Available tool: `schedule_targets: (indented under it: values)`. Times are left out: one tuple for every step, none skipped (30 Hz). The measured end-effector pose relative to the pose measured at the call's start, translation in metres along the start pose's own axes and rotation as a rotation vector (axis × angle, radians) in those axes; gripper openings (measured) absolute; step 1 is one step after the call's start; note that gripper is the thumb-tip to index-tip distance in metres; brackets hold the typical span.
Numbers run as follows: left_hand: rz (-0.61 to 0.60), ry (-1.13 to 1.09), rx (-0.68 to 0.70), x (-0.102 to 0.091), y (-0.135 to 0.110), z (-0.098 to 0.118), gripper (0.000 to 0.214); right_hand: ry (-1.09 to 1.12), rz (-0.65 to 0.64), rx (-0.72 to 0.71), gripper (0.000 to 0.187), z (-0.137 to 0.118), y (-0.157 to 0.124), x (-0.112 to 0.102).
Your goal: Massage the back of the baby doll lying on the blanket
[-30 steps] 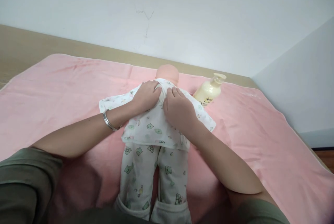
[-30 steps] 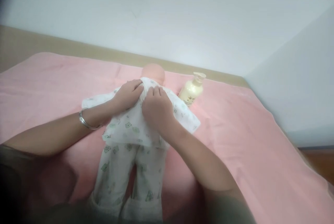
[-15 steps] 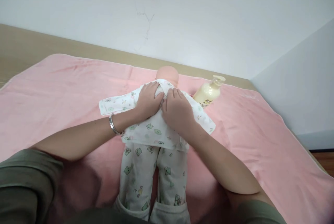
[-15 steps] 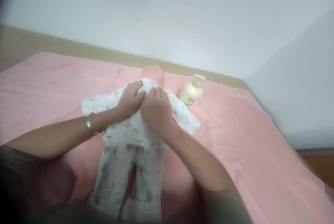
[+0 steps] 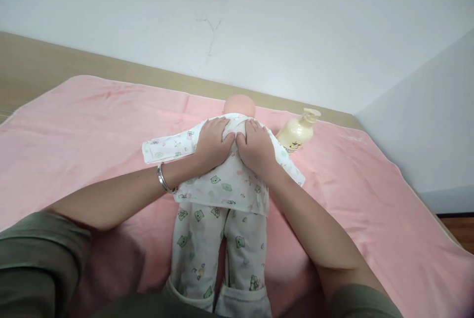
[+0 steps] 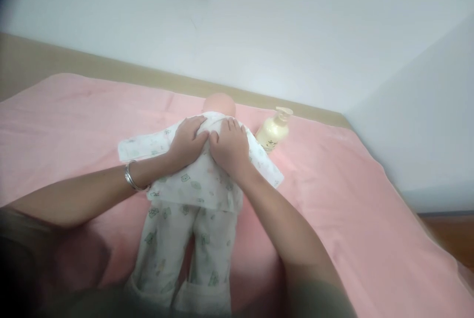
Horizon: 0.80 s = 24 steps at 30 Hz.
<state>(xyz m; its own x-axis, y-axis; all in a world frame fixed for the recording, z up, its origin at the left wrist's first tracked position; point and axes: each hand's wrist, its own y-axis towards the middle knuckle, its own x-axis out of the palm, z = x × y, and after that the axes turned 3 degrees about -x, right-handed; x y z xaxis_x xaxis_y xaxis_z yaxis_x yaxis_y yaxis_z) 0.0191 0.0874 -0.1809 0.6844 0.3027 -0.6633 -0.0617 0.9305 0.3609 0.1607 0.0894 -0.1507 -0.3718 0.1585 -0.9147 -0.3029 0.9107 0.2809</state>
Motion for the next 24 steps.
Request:
schedule_targets:
  values:
    - [0.0,0.002,0.002,0.0,0.0,-0.0003,0.055,-0.005,0.002,0.0,0.047,0.0,-0.0006,0.0004]
    - [-0.001,0.003,0.003,-0.0001,-0.0001,-0.0005,0.054,-0.01,0.003,0.0,0.048,0.0,-0.0009,0.0005]
    - [0.0,0.003,0.003,0.0,-0.0001,-0.0007,0.053,-0.014,0.004,0.0,0.048,0.0001,-0.0009,0.0005]
    - [0.003,0.002,0.0,0.0001,0.0,-0.001,0.053,-0.017,0.005,-0.001,0.048,0.0002,-0.0008,0.0004]
    - [0.006,0.003,-0.002,0.0003,0.0001,-0.0013,0.052,-0.019,0.007,-0.002,0.048,0.0003,-0.0005,0.0003]
    - [0.007,0.005,-0.003,0.0005,0.0003,-0.0016,0.053,-0.022,0.01,-0.004,0.048,0.0003,-0.0003,0.0003]
    - [0.008,0.007,-0.002,0.0006,0.0005,-0.002,0.052,-0.025,0.012,-0.006,0.048,0.0003,-0.0002,0.0004]
    - [0.011,0.009,0.001,0.0008,0.0006,-0.0023,0.052,-0.027,0.012,-0.008,0.048,0.0003,-0.0001,0.0006]
    - [0.013,0.01,0.005,0.001,0.0007,-0.0027,0.052,-0.028,0.011,-0.011,0.048,0.0003,-0.0002,0.0008]
    - [0.014,0.008,0.009,0.0011,0.0007,-0.0029,0.052,-0.027,0.011,-0.012,0.049,0.0002,-0.0004,0.0009]
    - [0.016,0.005,0.011,0.0012,0.0006,-0.0031,0.053,-0.025,0.01,-0.013,0.049,0.0002,-0.0006,0.001]
    - [0.017,0.001,0.012,0.0012,0.0004,-0.0033,0.053,-0.021,0.009,-0.012,0.049,0.0002,-0.0008,0.0009]
    - [0.017,-0.001,0.01,0.0013,0.0001,-0.0033,0.053,-0.016,0.01,-0.013,0.049,0.0001,-0.001,0.0008]
    - [0.017,-0.002,0.009,0.0014,-0.0001,-0.0032,0.053,-0.013,0.011,-0.011,0.048,0.0,-0.001,0.0006]
    - [0.018,0.0,0.007,0.0015,-0.0002,-0.0032,0.052,-0.011,0.012,-0.01,0.048,-0.0002,-0.0009,0.0004]
    - [0.019,0.005,0.007,0.0016,-0.0003,-0.0031,0.052,-0.011,0.01,-0.008,0.048,-0.0004,-0.0008,0.0002]
    - [0.019,0.013,0.007,0.0017,-0.0001,-0.003,0.051,-0.012,0.009,-0.006,0.048,-0.0006,-0.0005,-0.0001]
    - [0.015,0.024,0.007,0.0017,0.0002,-0.003,0.051,-0.014,0.006,-0.004,0.049,-0.0007,-0.0002,-0.0004]
    - [0.009,0.034,0.006,0.0017,0.0006,-0.003,0.051,-0.018,0.002,-0.004,0.05,-0.0007,0.0,-0.0008]
    - [0.001,0.044,0.004,0.0014,0.001,-0.0029,0.052,-0.023,-0.003,-0.007,0.05,-0.0005,0.0002,-0.0013]
    - [-0.006,0.051,0.003,0.001,0.0013,-0.0027,0.052,-0.026,-0.01,-0.016,0.051,-0.0001,0.0003,-0.0019]
    - [-0.01,0.057,0.004,0.0003,0.0012,-0.0021,0.052,-0.029,-0.017,-0.028,0.051,0.0006,0.0003,-0.0025]
    - [-0.013,0.063,0.01,-0.0006,0.0006,-0.0012,0.052,-0.03,-0.024,-0.042,0.052,0.0014,0.0004,-0.0032]
    - [-0.014,0.074,0.021,-0.0017,-0.0006,0.0002,0.051,-0.033,-0.03,-0.05,0.052,0.0024,0.0006,-0.0039]
